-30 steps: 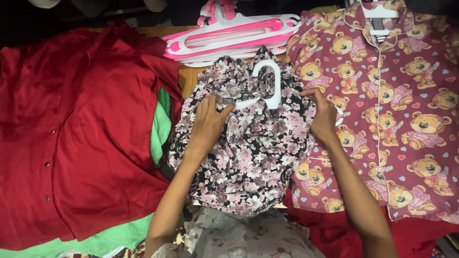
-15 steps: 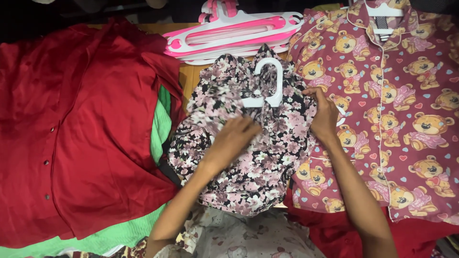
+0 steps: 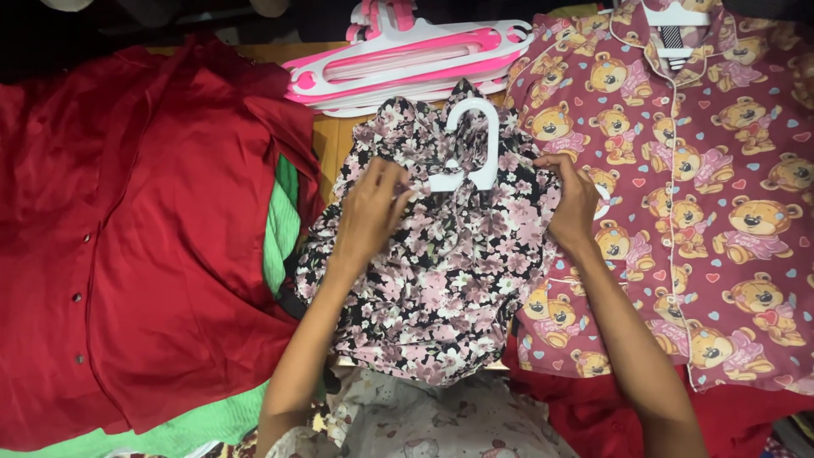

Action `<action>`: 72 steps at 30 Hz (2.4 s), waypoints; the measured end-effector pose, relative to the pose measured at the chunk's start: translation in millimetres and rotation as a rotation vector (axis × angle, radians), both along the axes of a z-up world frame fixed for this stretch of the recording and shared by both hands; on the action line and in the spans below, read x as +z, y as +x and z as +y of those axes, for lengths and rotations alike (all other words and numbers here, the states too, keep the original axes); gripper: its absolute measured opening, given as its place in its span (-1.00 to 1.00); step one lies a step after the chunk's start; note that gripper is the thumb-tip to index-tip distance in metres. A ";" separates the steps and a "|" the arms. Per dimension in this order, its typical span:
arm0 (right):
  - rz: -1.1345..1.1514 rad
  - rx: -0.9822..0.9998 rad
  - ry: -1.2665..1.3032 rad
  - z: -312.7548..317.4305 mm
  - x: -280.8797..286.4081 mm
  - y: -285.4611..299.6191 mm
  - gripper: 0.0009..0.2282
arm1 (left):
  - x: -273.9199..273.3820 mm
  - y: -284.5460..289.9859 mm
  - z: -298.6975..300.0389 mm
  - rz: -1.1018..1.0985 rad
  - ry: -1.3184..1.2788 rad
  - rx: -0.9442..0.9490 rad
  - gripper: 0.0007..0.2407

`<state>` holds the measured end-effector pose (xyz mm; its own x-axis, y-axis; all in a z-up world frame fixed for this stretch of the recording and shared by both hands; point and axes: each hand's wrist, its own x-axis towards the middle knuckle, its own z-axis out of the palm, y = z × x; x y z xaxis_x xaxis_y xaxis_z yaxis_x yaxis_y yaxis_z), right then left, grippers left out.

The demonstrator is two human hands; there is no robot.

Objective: The person handles a red shirt and a floral patterned garment on a wooden surface. They smooth the red shirt and then pick up the floral garment, placing it onto a white hanger and adjusting the fabric to hang it properly.

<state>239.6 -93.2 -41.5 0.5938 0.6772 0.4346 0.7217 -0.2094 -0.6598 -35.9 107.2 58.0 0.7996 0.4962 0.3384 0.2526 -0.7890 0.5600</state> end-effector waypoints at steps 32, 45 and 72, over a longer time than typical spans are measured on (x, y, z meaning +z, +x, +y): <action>0.249 -0.135 0.428 -10.9 37.9 17.4 -0.79 | -36.8 -47.2 69.3 -0.022 -0.249 -0.022 -0.82; 0.668 -0.304 0.409 -7.6 100.2 -12.8 -0.87 | -50.1 -58.5 89.7 -0.012 -0.410 0.008 -0.85; 0.449 0.425 0.122 -56.1 33.0 77.9 -0.36 | -55.1 -71.7 89.8 -0.116 -0.564 -0.052 -0.82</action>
